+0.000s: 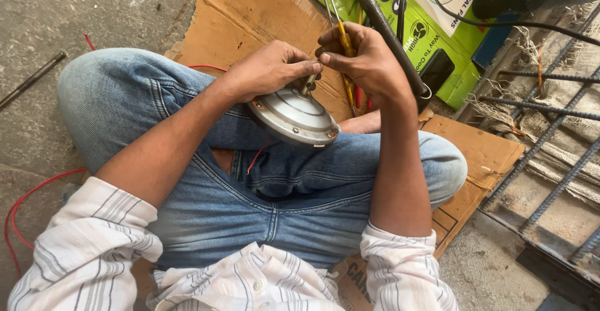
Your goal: The person sits on the floor and uses a screwdriver to manipulate wires inside a circular metal electrical fixture. They adjust the internal components and wires, then place a small white electrical component onto the fixture.
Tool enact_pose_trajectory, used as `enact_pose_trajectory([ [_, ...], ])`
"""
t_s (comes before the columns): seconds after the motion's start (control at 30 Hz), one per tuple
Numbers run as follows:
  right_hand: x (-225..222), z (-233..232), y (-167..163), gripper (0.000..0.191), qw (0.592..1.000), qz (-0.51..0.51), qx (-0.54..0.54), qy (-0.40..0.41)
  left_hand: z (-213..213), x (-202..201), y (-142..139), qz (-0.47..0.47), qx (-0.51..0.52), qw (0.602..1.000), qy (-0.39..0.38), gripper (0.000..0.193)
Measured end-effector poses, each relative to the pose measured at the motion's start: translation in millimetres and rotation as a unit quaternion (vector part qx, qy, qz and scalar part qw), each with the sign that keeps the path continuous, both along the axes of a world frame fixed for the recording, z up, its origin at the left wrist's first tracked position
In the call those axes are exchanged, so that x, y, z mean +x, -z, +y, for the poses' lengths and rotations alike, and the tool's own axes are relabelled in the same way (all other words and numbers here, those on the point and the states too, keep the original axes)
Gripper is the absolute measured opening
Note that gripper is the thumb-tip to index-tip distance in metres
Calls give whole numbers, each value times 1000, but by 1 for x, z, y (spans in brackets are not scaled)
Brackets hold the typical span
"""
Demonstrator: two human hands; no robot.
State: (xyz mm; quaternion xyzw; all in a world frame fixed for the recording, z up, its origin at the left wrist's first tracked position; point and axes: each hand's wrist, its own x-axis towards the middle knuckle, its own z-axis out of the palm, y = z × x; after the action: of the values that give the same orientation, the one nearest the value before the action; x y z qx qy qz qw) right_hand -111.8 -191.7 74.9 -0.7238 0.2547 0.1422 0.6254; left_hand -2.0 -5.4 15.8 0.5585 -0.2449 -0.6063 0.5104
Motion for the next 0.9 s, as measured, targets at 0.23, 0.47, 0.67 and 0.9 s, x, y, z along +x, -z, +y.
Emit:
enact_pose_trajectory([
  [0.23, 3, 10, 14, 21, 997, 0, -70, -24, 1, 0, 1, -10, -19, 1000, -9, 39],
  [0.47, 5, 15, 3, 20, 995, 26, -93, 12, 0, -1, 5, -2, -33, 999, -7, 39],
  [0.67, 7, 18, -1, 22, 994, 63, -84, 37, -1, -1, 6, -18, -23, 1000, 0, 37],
  [0.9, 10, 17, -4, 25, 986, 78, -138, 52, 0, 0, 0, -35, -29, 999, 0, 39],
])
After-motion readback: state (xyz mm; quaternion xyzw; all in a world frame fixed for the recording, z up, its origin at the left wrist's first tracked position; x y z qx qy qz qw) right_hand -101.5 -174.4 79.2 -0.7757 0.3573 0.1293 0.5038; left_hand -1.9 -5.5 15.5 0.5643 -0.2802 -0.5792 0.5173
